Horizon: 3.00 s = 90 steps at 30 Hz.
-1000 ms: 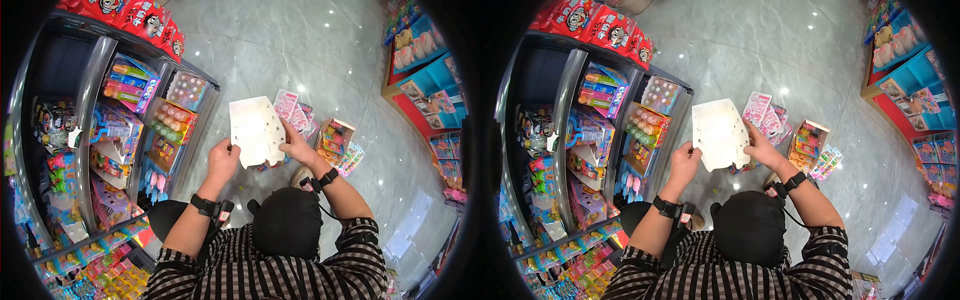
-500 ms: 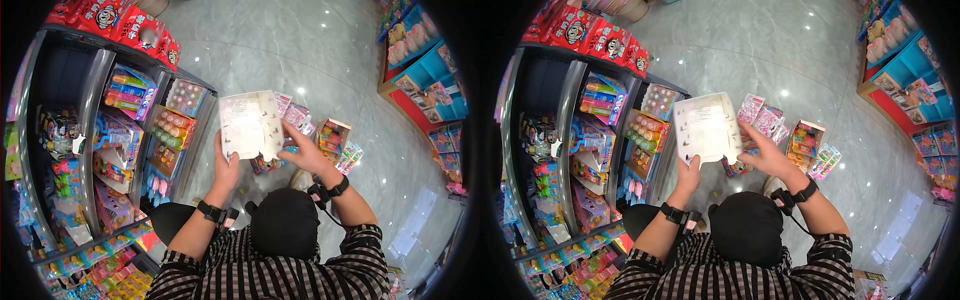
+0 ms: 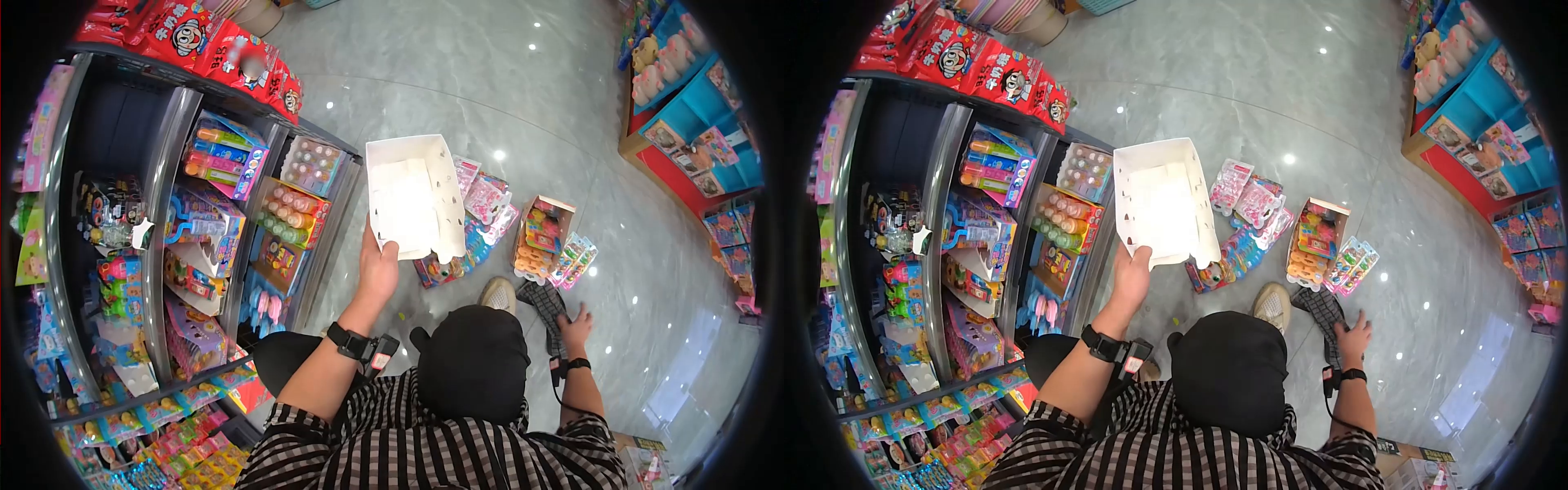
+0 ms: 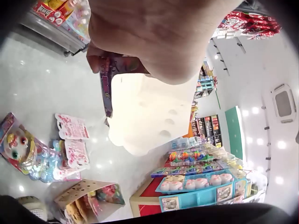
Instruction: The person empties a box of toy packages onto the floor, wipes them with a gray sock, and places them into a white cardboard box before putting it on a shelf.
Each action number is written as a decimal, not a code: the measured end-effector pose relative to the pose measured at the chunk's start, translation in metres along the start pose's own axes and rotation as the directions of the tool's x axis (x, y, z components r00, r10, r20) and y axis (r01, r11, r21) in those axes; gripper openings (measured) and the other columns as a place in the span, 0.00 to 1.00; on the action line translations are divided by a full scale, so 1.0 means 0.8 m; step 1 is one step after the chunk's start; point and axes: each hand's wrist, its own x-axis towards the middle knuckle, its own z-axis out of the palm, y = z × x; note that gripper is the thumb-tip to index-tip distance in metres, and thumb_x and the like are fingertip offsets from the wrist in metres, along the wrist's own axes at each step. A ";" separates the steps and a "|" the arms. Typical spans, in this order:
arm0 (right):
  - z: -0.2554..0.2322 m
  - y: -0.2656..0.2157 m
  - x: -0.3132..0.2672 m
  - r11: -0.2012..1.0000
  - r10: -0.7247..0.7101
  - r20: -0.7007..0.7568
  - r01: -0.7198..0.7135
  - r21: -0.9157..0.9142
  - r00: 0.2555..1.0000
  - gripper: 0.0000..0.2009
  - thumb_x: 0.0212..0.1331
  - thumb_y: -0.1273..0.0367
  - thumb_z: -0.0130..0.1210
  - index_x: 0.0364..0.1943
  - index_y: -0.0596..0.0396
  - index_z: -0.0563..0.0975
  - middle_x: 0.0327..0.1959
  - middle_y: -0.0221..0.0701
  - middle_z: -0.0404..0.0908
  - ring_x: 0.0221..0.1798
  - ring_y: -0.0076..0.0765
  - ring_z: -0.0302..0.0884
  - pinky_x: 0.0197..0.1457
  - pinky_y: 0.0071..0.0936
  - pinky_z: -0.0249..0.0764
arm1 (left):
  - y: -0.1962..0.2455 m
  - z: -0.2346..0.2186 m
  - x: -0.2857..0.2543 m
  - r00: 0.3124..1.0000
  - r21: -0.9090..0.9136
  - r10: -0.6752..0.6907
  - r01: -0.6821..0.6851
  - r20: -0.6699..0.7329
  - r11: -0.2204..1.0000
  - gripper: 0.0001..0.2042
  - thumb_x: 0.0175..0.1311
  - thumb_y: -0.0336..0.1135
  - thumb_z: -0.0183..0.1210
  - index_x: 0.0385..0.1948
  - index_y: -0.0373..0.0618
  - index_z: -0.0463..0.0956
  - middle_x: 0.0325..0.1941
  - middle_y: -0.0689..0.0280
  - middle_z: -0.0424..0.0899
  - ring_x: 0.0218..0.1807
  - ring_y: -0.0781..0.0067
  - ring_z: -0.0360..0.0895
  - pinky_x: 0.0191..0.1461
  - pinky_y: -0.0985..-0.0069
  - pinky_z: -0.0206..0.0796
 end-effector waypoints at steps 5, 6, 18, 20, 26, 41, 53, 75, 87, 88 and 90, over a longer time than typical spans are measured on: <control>0.019 -0.043 -0.025 0.971 0.229 0.381 -0.184 -0.150 0.896 0.34 0.47 0.60 0.64 0.60 0.57 0.65 0.59 0.53 0.67 0.62 0.63 0.65 0.58 0.49 0.70 | 0.016 -0.009 -0.031 0.999 -0.007 -0.030 0.030 -0.013 1.000 0.32 0.56 0.26 0.43 0.67 0.33 0.52 0.66 0.46 0.63 0.69 0.52 0.61 0.70 0.68 0.52; 0.037 -0.040 -0.023 0.980 0.199 0.463 -0.171 -0.101 0.864 0.34 0.46 0.62 0.64 0.59 0.58 0.65 0.57 0.54 0.71 0.60 0.61 0.68 0.59 0.47 0.70 | 0.012 -0.016 -0.034 0.999 0.055 -0.033 0.034 -0.025 0.998 0.32 0.56 0.27 0.44 0.68 0.33 0.51 0.66 0.45 0.62 0.68 0.50 0.61 0.70 0.67 0.52; -0.326 -0.235 0.024 0.687 -0.512 0.155 0.295 0.664 0.845 0.22 0.45 0.77 0.50 0.50 0.60 0.75 0.38 0.30 0.80 0.41 0.23 0.75 0.49 0.23 0.71 | 0.045 -0.046 -0.073 0.980 0.147 0.001 0.029 -0.200 0.989 0.35 0.57 0.36 0.52 0.68 0.35 0.51 0.59 0.44 0.68 0.62 0.49 0.68 0.65 0.65 0.58; -0.397 -0.300 0.006 0.490 -0.629 0.054 0.341 0.802 0.776 0.22 0.45 0.78 0.49 0.50 0.58 0.74 0.39 0.30 0.80 0.42 0.23 0.75 0.50 0.23 0.71 | 0.044 -0.043 -0.078 0.979 0.181 -0.007 0.046 -0.205 0.982 0.36 0.57 0.40 0.53 0.69 0.38 0.50 0.57 0.41 0.68 0.60 0.41 0.68 0.64 0.61 0.59; -0.488 -0.473 -0.086 0.260 -0.916 -0.024 0.637 0.725 0.401 0.20 0.51 0.74 0.52 0.51 0.60 0.73 0.40 0.44 0.81 0.44 0.38 0.80 0.49 0.30 0.73 | 0.084 -0.051 -0.097 0.986 -0.434 -0.168 0.143 -0.020 0.890 0.27 0.60 0.32 0.51 0.65 0.45 0.60 0.57 0.60 0.75 0.50 0.68 0.78 0.49 0.69 0.71; -0.293 -0.627 -0.144 0.268 -0.828 0.561 0.885 0.380 0.010 0.15 0.49 0.67 0.55 0.38 0.64 0.73 0.38 0.56 0.78 0.44 0.62 0.76 0.47 0.49 0.72 | 0.003 -0.154 -0.081 0.955 -0.095 0.253 -0.270 -0.157 0.958 0.32 0.59 0.28 0.44 0.70 0.38 0.49 0.65 0.42 0.62 0.69 0.48 0.59 0.70 0.65 0.51; -0.278 -0.638 -0.149 0.366 -0.852 -0.198 0.822 0.436 0.484 0.23 0.54 0.74 0.52 0.56 0.66 0.67 0.46 0.56 0.73 0.48 0.63 0.74 0.52 0.49 0.72 | 0.031 -0.148 -0.082 0.995 -0.426 -0.102 0.100 0.019 0.899 0.36 0.58 0.29 0.48 0.71 0.40 0.47 0.63 0.47 0.64 0.58 0.61 0.69 0.62 0.72 0.61; -0.358 -0.600 -0.070 0.306 -0.630 -0.197 0.474 0.826 0.751 0.14 0.59 0.69 0.56 0.46 0.65 0.76 0.35 0.36 0.82 0.36 0.29 0.78 0.41 0.25 0.73 | 0.017 -0.169 -0.057 0.951 -0.544 -0.265 0.139 -0.161 0.827 0.24 0.64 0.38 0.46 0.61 0.41 0.60 0.51 0.60 0.77 0.43 0.69 0.79 0.35 0.73 0.73; -0.273 -0.604 -0.165 0.237 -0.967 0.049 0.809 0.538 0.251 0.26 0.51 0.66 0.57 0.53 0.66 0.66 0.33 0.53 0.81 0.38 0.61 0.80 0.43 0.45 0.76 | 0.024 -0.137 -0.061 0.945 -0.253 0.026 -0.114 -0.326 0.961 0.32 0.68 0.40 0.47 0.70 0.39 0.47 0.59 0.45 0.65 0.56 0.54 0.71 0.44 0.69 0.72; -0.267 -0.614 -0.163 0.246 -0.964 0.047 0.809 0.534 0.262 0.26 0.51 0.66 0.57 0.53 0.66 0.66 0.33 0.53 0.81 0.38 0.61 0.80 0.43 0.45 0.76 | 0.026 -0.129 -0.066 0.944 -0.152 0.073 -0.128 -0.323 0.980 0.32 0.68 0.42 0.48 0.70 0.39 0.46 0.59 0.44 0.63 0.58 0.50 0.68 0.51 0.65 0.66; -0.259 -0.636 -0.151 0.571 -0.821 0.214 0.754 0.326 0.529 0.23 0.51 0.66 0.56 0.46 0.72 0.65 0.33 0.58 0.80 0.39 0.64 0.79 0.44 0.47 0.76 | 0.030 -0.116 -0.079 0.938 0.055 0.167 -0.158 -0.303 0.986 0.34 0.69 0.45 0.49 0.70 0.37 0.44 0.60 0.42 0.59 0.61 0.42 0.62 0.66 0.58 0.54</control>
